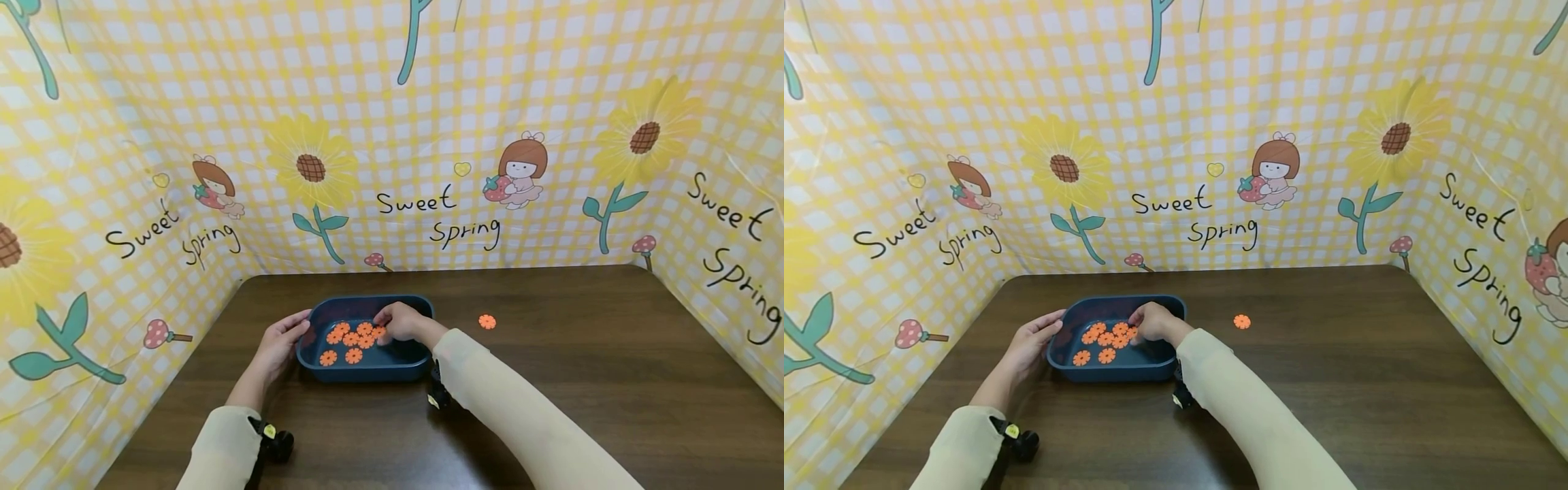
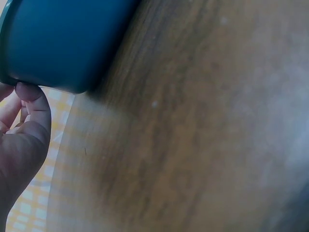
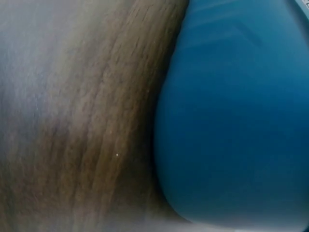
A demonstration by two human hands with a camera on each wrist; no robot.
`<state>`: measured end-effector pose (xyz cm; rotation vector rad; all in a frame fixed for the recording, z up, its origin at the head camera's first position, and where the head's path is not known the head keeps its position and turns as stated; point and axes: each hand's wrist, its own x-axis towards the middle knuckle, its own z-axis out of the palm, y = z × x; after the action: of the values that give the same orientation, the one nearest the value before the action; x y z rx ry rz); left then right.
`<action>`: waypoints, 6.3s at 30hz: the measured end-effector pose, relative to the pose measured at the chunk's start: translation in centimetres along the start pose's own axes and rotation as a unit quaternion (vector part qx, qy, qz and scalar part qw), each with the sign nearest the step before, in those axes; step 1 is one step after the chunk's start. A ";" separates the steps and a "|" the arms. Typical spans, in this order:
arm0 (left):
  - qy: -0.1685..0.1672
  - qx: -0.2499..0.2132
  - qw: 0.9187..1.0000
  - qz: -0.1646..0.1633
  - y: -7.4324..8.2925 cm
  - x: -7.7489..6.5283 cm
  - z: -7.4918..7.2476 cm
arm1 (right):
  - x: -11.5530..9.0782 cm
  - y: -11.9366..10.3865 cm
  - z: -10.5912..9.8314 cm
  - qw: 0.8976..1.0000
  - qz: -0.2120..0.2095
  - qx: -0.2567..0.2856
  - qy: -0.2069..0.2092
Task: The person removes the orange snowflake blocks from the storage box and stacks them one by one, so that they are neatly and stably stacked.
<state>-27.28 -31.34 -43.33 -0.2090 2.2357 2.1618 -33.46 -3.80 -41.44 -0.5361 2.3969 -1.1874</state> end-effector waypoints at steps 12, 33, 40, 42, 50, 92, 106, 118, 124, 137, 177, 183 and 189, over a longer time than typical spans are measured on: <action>0.000 -0.015 1.000 0.002 -0.1 0.1 0.1 | 0.1 0.0 0.4 0.999 0.003 -0.041 0.004; 0.005 -0.008 1.000 -0.010 0.0 -0.1 0.1 | 0.0 0.2 0.7 0.997 -0.015 -0.077 0.002; 0.004 -0.009 1.000 -0.009 0.2 -0.2 0.1 | 0.2 0.1 0.6 0.996 -0.015 -0.085 -0.001; 0.005 -0.010 1.000 -0.010 0.3 -0.2 0.1 | 0.3 0.1 0.6 0.996 -0.015 -0.089 -0.002; 0.005 -0.015 1.000 -0.009 0.3 -0.1 0.1 | 0.3 0.1 0.7 0.994 -0.028 -0.102 -0.002; 0.005 0.009 1.000 -0.015 0.5 -0.2 0.2 | -2.0 -0.9 -2.4 0.992 -0.081 0.095 -0.010; 0.002 0.018 1.000 -0.011 0.5 -0.2 0.0 | -3.8 -0.3 -5.1 0.985 -0.094 0.132 0.063; 0.001 -0.003 1.000 -0.018 0.6 -0.1 0.0 | -6.0 1.4 -7.9 0.976 -0.109 0.146 0.119; 0.003 -0.002 1.000 -0.019 0.6 -0.1 0.0 | -7.1 3.2 -9.1 0.973 -0.106 0.139 0.148; 0.000 0.008 1.000 -0.011 0.6 -0.4 0.0 | -9.5 7.4 -11.2 0.976 -0.072 0.106 0.177; -0.001 -0.002 1.000 -0.005 0.4 -0.2 0.1 | -9.4 15.1 -13.0 0.987 -0.042 0.068 0.139; -0.003 -0.008 1.000 -0.008 0.5 -0.3 0.1 | -9.3 15.2 -12.7 0.987 -0.034 0.053 0.147; -0.006 -0.011 1.000 -0.009 0.3 -0.3 0.0 | -9.3 15.0 -12.5 0.988 -0.024 0.050 0.147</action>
<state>-27.04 -31.28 -43.01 -0.2147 2.1974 2.1730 -34.45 17.51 -44.97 -0.4135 2.5584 -1.4897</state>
